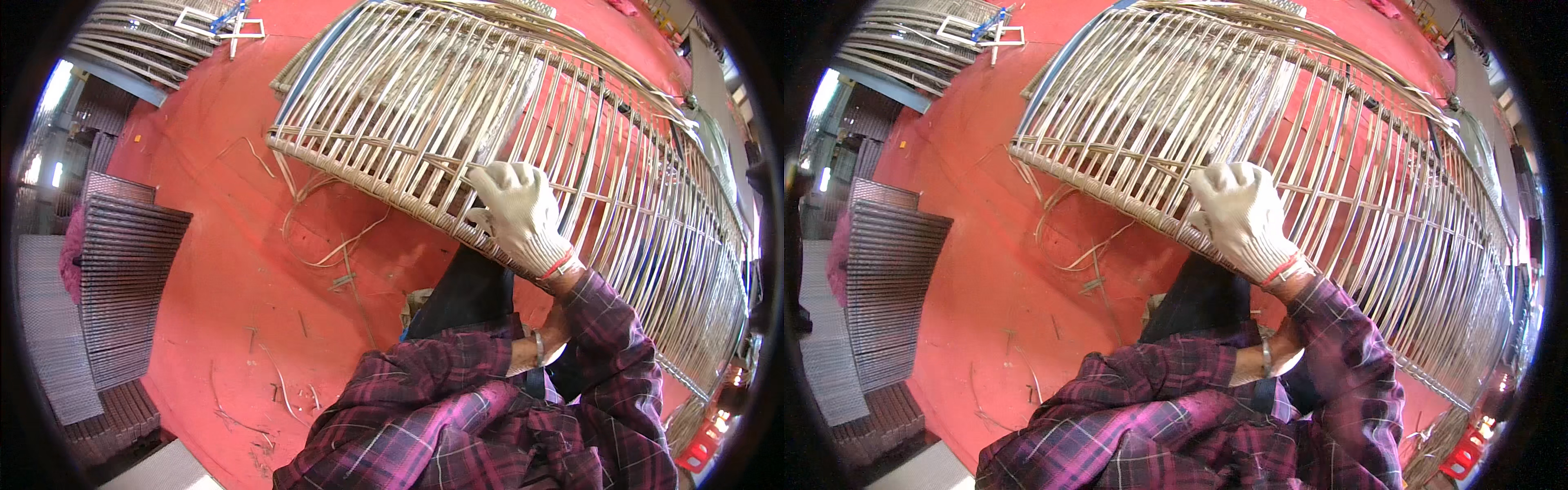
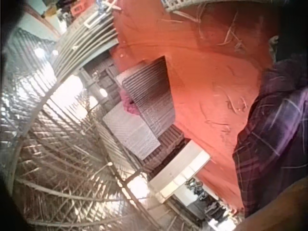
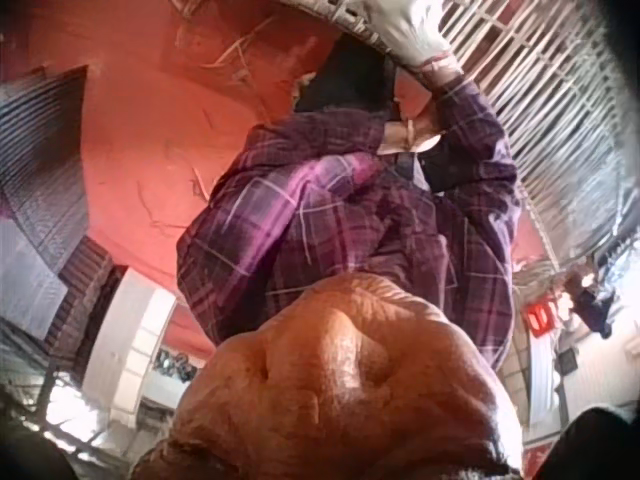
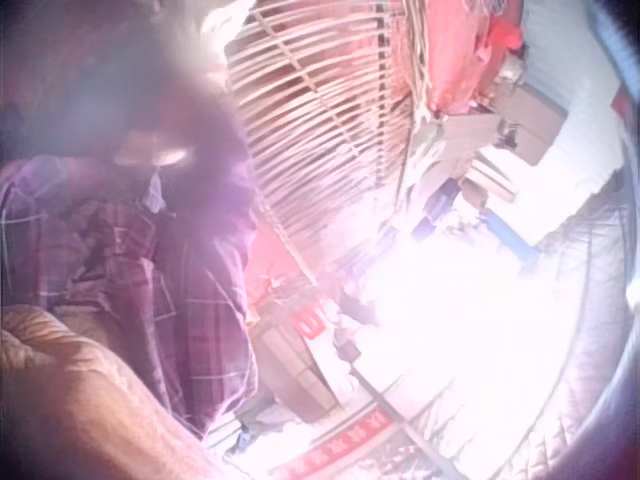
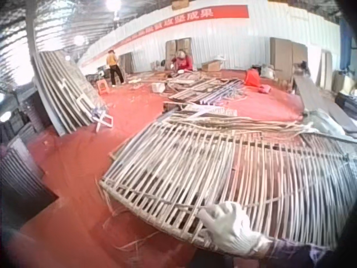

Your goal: The person weaves a rattan basket by hand, threading flexible strips through vertical staves and tightening the weave. They rotate the basket to access different sections and continue the over-and-under pattern along the rim.

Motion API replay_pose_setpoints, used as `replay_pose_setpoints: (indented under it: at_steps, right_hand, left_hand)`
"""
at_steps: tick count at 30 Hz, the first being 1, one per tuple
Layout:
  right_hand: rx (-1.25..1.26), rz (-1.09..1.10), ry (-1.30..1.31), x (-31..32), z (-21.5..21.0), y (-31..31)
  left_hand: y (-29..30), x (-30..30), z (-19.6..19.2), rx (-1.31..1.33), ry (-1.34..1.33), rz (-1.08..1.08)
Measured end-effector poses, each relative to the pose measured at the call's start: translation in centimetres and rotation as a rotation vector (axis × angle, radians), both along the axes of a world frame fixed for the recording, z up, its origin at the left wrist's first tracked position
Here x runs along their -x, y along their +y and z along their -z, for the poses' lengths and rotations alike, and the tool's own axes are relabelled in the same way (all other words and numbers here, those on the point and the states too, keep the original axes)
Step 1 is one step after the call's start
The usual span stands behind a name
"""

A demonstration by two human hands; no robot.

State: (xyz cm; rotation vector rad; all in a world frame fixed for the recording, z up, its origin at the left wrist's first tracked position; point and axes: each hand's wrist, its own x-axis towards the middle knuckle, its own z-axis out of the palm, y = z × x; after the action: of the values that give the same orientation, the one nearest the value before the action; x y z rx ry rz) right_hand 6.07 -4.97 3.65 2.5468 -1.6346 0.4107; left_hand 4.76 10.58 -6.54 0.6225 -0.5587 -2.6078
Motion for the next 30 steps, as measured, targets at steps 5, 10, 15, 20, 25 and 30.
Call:
replay_pose_setpoints:
  at_steps: [5,10,15,20,25,30]
  right_hand:
    - [0.035,-0.045,-0.095,-2.5,0.6,-1.8]
    - [0.021,0.051,-0.143,-4.0,2.1,-2.7]
    - [0.0,0.124,-0.205,-5.2,2.9,-2.1]
    - [-0.02,0.12,-0.315,-5.1,3.1,0.1]
    - [-0.056,0.1,-0.269,-4.1,2.8,1.8]
    - [0.009,0.063,-0.184,-4.0,2.5,2.0]
  left_hand:
    - [-2.5,-7.7,-0.2,0.535,-0.09,0.248]
    - [-5.6,-20.2,-0.5,0.381,-0.045,0.105]
    - [-7.9,-28.2,-2.0,0.541,-0.382,-0.461]
    - [-10.0,-29.6,-3.9,0.79,-0.625,-0.635]
    - [-12.7,-32.2,-5.0,0.968,-0.735,-0.862]
    - [-17.0,-38.4,-3.0,1.101,-0.989,-1.131]
